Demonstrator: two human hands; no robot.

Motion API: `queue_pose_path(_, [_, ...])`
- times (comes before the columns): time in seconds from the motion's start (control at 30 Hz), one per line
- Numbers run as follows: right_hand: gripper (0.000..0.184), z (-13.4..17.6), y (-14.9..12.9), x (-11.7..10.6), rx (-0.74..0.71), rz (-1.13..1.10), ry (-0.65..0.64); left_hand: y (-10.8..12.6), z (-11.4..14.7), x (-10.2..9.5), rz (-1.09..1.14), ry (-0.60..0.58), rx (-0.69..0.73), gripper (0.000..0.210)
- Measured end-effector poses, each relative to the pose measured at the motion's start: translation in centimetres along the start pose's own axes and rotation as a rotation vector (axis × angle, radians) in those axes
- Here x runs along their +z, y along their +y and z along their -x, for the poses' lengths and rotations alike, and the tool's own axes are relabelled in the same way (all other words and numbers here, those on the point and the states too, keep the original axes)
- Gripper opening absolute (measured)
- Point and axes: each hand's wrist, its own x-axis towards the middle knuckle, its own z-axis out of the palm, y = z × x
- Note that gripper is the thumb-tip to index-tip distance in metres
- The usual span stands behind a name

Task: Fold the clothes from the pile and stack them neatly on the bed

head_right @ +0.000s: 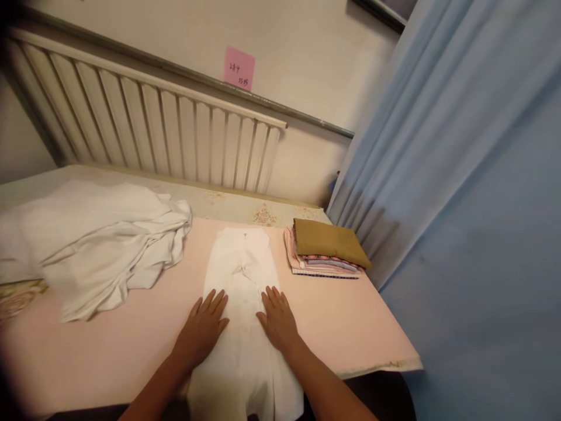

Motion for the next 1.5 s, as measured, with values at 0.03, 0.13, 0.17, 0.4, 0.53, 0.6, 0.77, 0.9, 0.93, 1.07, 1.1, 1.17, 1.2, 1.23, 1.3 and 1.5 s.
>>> queue_pose_path(0.03, [0.05,0.3,-0.2,-0.2,-0.004,-0.009,-0.002,0.3,0.3,-0.1,-0.006,-0.001,-0.005,0.05])
queue_pose_path(0.13, [0.052,1.5,-0.8,-1.0,-0.004,-0.044,-0.017,1.5,1.2,-0.6,-0.03,-0.005,-0.019,0.051])
queue_pose_path(0.17, [0.052,2.0,-1.0,-1.3,-0.001,-0.055,-0.021,2.0,1.5,-0.7,-0.039,-0.005,-0.022,0.051])
queue_pose_path(0.4, [0.06,6.1,-1.8,-3.3,-0.058,-0.104,-0.059,4.3,4.3,-2.0,-0.034,-0.007,0.002,0.05])
queue_pose_path(0.53, [0.063,8.9,-1.4,-4.7,-0.13,-0.161,-0.079,5.1,6.4,-2.7,-0.054,-0.011,0.042,0.051])
queue_pose_path(0.6, [0.062,10.4,-0.7,-5.5,-0.18,-0.199,-0.099,5.0,7.5,-3.1,-0.07,-0.025,0.076,0.052])
queue_pose_path(0.77, [0.068,14.0,2.0,-7.5,-0.287,-0.284,-0.165,3.6,9.7,-5.4,-0.046,-0.139,0.235,0.067])
queue_pose_path(0.9, [0.079,16.0,4.1,-8.1,-0.294,-0.225,-0.192,2.6,10.8,-7.5,-0.032,-0.217,0.275,0.083])
queue_pose_path(0.93, [0.082,16.2,4.4,-7.9,-0.275,-0.195,-0.174,2.5,11.0,-7.8,-0.051,-0.214,0.261,0.084])
queue_pose_path(1.07, [0.085,16.2,4.5,-5.9,-0.2,-0.098,-0.027,2.5,10.9,-7.4,-0.139,-0.145,0.215,0.085])
queue_pose_path(1.1, [0.083,15.9,4.2,-5.4,-0.188,-0.084,0.007,2.6,10.7,-7.2,-0.151,-0.127,0.206,0.086])
queue_pose_path(1.17, [0.078,15.4,3.7,-4.4,-0.164,-0.072,0.052,2.7,10.6,-6.8,-0.163,-0.112,0.182,0.088])
queue_pose_path(1.2, [0.075,15.1,3.4,-4.2,-0.158,-0.076,0.064,2.8,10.5,-6.6,-0.165,-0.112,0.17,0.09])
queue_pose_path(1.23, [0.073,14.8,3.2,-4.1,-0.157,-0.085,0.069,2.8,10.5,-6.6,-0.164,-0.115,0.164,0.091])
queue_pose_path(1.3, [0.068,14.4,2.9,-4.2,-0.174,-0.112,0.061,2.8,10.6,-6.6,-0.159,-0.125,0.168,0.093])
queue_pose_path(1.5, [0.059,13.7,2.9,-5.4,-0.229,-0.202,0.053,2.0,10.7,-6.6,-0.092,-0.105,0.23,0.081])
